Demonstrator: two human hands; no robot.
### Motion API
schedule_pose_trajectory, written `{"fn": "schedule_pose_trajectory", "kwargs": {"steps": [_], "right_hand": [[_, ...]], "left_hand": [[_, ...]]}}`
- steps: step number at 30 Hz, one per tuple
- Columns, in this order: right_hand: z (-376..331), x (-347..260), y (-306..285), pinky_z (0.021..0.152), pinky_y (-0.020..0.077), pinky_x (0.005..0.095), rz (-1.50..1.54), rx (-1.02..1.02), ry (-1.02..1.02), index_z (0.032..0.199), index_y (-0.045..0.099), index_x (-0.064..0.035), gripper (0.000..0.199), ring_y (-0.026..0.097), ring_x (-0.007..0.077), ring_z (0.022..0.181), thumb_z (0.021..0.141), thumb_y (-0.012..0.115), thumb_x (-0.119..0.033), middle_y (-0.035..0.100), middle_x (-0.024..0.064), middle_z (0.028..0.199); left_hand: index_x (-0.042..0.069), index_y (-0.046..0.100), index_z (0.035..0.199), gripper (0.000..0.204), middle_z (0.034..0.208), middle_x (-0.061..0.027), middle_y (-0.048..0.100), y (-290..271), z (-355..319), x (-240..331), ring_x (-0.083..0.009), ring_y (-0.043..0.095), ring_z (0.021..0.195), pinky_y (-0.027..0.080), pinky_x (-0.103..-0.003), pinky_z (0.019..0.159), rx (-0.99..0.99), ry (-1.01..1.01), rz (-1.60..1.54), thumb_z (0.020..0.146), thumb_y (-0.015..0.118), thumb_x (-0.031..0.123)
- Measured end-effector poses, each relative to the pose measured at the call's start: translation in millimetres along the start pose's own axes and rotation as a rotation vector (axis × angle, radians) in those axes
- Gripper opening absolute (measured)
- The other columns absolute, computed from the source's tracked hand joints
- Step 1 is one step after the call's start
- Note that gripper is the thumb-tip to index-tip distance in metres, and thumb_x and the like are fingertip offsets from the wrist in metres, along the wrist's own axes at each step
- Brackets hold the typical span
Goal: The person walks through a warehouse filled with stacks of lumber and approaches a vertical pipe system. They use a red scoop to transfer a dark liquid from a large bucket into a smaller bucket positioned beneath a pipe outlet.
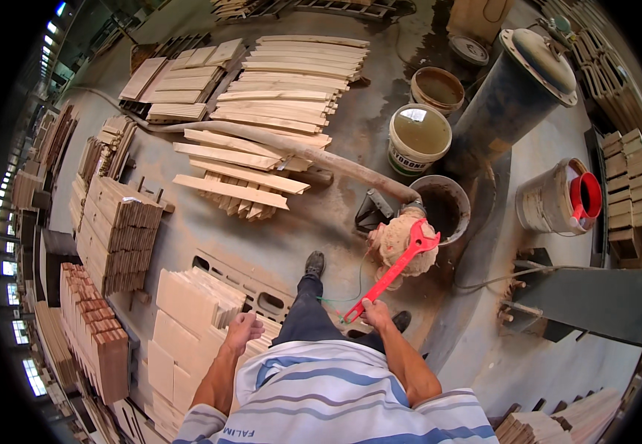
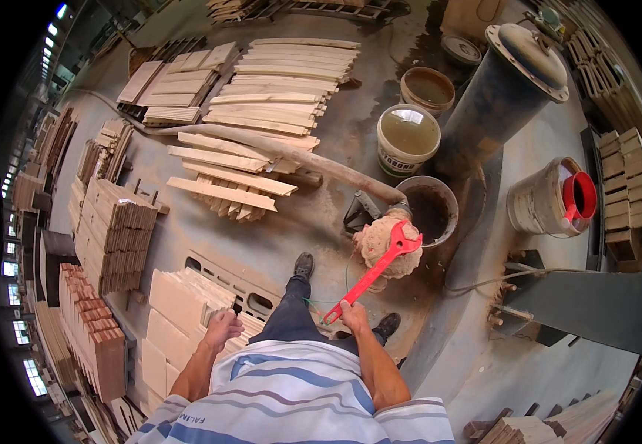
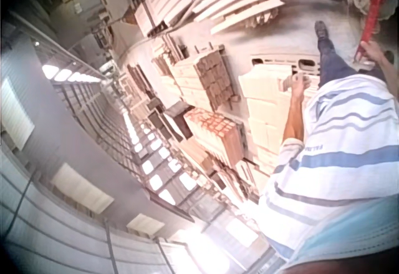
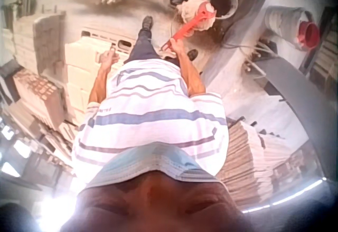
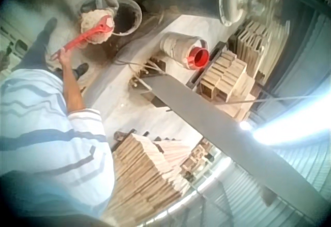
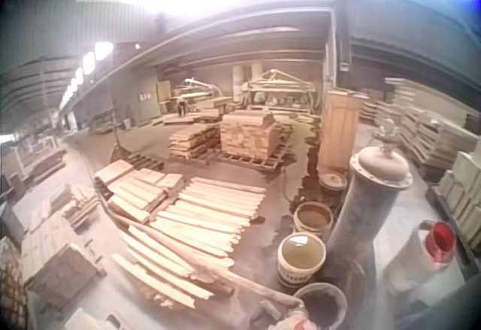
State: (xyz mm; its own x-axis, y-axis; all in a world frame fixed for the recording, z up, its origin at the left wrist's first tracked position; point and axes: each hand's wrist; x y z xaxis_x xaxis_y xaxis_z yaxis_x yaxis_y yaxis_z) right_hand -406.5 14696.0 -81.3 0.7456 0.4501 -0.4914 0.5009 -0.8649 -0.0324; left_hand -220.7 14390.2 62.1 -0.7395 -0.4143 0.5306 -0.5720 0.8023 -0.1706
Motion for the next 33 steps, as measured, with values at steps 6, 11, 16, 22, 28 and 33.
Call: {"fn": "schedule_pose_trajectory", "kwargs": {"steps": [6, 11, 16, 22, 28, 33], "right_hand": [[5, 9, 3, 0.054, 0.0479, 0.0311, 0.014, 0.078, -0.050, 0.089, 0.059, 0.0023, 0.037, 0.060, 0.0192, 0.063, 0.086, 0.050, -0.034, 0.062, 0.0126, 0.075], [8, 6, -1, 0.058, 0.0510, 0.0311, -0.056, 0.019, -0.024, 0.098, 0.056, 0.0027, 0.040, 0.063, 0.0204, 0.073, 0.087, 0.051, -0.035, 0.063, 0.0124, 0.086], [17, 13, 0, 0.059, 0.0512, 0.0314, -0.105, 0.020, -0.032, 0.097, 0.056, 0.0037, 0.040, 0.063, 0.0206, 0.073, 0.087, 0.051, -0.034, 0.063, 0.0120, 0.086], [35, 37, 0, 0.056, 0.0500, 0.0296, -0.082, 0.051, -0.069, 0.098, 0.057, 0.0031, 0.039, 0.062, 0.0197, 0.071, 0.086, 0.051, -0.034, 0.063, 0.0115, 0.085], [33, 32, -3, 0.055, 0.0484, 0.0294, -0.097, 0.064, -0.086, 0.096, 0.057, 0.0018, 0.037, 0.060, 0.0185, 0.067, 0.084, 0.052, -0.033, 0.062, 0.0100, 0.082], [3, -3, -7, 0.047, 0.0453, 0.0287, 0.036, 0.041, -0.057, 0.086, 0.059, -0.0003, 0.033, 0.056, 0.0171, 0.054, 0.082, 0.052, -0.032, 0.057, 0.0092, 0.066]], "left_hand": [[0.002, 0.049, 0.098, 0.037, 0.086, -0.0115, 0.059, 3, 2, 2, -0.0204, 0.061, 0.075, 0.050, -0.030, 0.064, -0.006, -0.005, 0.032, 0.087, 0.051, 0.037], [0.003, 0.049, 0.098, 0.036, 0.085, -0.0107, 0.058, 4, 1, 3, -0.0197, 0.061, 0.073, 0.050, -0.029, 0.063, -0.001, -0.009, 0.032, 0.088, 0.050, 0.037], [0.005, 0.049, 0.095, 0.031, 0.084, -0.0103, 0.059, 6, 0, 8, -0.0186, 0.061, 0.070, 0.050, -0.028, 0.061, 0.016, -0.011, 0.023, 0.088, 0.050, 0.035], [0.006, 0.049, 0.093, 0.028, 0.081, -0.0092, 0.059, 13, -2, 14, -0.0185, 0.061, 0.068, 0.050, -0.027, 0.057, 0.018, -0.012, 0.007, 0.088, 0.052, 0.033], [0.006, 0.050, 0.094, 0.028, 0.080, -0.0090, 0.060, 14, 1, 10, -0.0191, 0.062, 0.067, 0.051, -0.027, 0.056, 0.040, -0.007, 0.000, 0.087, 0.053, 0.033], [0.005, 0.053, 0.091, 0.029, 0.078, -0.0083, 0.060, 12, 6, 12, -0.0173, 0.062, 0.067, 0.051, -0.026, 0.058, 0.014, 0.012, 0.017, 0.088, 0.052, 0.034]]}}
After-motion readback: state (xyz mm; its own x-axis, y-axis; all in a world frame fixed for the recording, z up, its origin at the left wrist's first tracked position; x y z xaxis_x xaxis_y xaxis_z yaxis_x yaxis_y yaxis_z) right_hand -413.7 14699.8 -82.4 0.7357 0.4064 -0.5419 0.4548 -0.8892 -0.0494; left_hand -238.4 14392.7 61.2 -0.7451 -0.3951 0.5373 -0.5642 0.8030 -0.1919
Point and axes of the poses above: each hand's wrist, its own z-axis towards the middle knuckle, its own y-axis out of the palm, x = y × z
